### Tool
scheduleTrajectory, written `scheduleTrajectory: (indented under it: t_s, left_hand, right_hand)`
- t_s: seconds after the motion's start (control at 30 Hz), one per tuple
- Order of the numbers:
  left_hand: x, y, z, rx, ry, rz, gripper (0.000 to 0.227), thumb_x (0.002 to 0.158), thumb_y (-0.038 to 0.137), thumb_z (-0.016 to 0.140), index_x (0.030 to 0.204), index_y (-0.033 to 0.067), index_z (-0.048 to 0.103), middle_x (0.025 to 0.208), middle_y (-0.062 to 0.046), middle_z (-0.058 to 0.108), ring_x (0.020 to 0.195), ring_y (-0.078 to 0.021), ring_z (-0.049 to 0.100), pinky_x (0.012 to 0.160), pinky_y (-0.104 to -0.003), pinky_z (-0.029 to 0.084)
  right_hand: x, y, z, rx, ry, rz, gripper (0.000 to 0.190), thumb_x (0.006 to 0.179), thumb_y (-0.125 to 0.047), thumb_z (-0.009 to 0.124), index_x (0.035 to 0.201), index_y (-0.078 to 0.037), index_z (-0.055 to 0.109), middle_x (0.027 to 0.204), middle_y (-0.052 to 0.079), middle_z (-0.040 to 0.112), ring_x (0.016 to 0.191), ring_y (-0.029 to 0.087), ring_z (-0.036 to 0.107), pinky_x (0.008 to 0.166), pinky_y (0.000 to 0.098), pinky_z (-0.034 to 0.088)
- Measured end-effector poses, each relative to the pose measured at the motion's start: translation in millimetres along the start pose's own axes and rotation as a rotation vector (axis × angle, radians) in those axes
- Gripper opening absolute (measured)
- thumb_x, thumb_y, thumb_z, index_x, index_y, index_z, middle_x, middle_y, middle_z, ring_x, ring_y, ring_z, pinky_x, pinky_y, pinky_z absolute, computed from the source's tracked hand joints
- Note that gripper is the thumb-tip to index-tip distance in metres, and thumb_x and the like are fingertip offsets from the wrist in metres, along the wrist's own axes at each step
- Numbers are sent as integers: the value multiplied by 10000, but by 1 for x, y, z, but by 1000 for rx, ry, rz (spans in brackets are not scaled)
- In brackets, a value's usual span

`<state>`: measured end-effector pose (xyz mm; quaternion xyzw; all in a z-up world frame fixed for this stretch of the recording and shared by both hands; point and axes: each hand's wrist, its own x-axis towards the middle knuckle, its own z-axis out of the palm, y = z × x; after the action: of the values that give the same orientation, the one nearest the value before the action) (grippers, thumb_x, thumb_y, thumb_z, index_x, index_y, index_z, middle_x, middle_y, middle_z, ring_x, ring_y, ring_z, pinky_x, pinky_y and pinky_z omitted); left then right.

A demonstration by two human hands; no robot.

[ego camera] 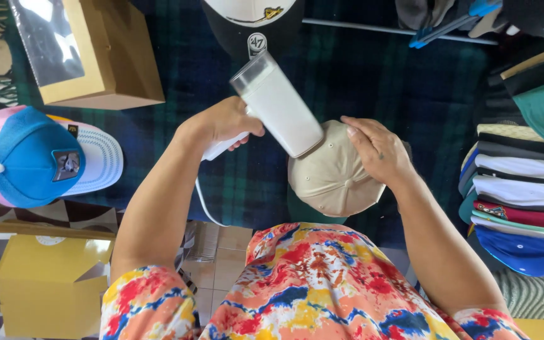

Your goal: Using a handheld steamer and a brush to reshape and clean a baseball cap on a workbench.

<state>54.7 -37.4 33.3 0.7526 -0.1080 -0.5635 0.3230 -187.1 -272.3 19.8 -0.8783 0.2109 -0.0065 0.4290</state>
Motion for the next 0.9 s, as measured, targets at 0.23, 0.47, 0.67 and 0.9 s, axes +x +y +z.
scheduleTrajectory:
  t_s: [0.23, 0.47, 0.67, 0.9]
  left_hand:
    - [2, 3, 8, -1, 43, 0, 522, 694, 282, 834, 1071, -54, 701, 586, -149, 627, 495, -257, 622, 475, -389, 579]
    - [-76, 47, 34, 275, 172, 73, 447, 730, 305, 766, 967, -72, 725, 646, -222, 672, 602, -357, 679, 566, -501, 540]
    - [-97, 88, 93, 619, 302, 412, 539, 726, 494, 675, 999, 30, 701, 748, -189, 702, 731, -412, 729, 645, -529, 593]
    - [-85, 93, 121, 732, 325, 639, 439, 731, 344, 679, 1013, 8, 663, 716, -180, 691, 710, -449, 731, 588, -535, 585]
  right_hand:
    - [2, -3, 0, -19, -14, 69, 339, 1122, -382, 523, 1318, -191, 722, 1273, 58, 714, 1194, 304, 654, 1018, 443, 507]
    - [2, 1, -3, 88, 19, 163, 400, 1112, -424, 482, 1315, -176, 720, 1304, 131, 695, 1234, 383, 619, 1060, 507, 478]
    - [1, -21, -14, 308, 100, 444, 428, 1054, -518, 423, 1278, -296, 714, 1322, 24, 676, 1315, 227, 570, 1138, 403, 404]
    - [-14, -16, -5, 305, 200, 289, 447, 1110, -487, 408, 1161, -170, 720, 1081, 53, 702, 1086, 225, 633, 1002, 432, 474]
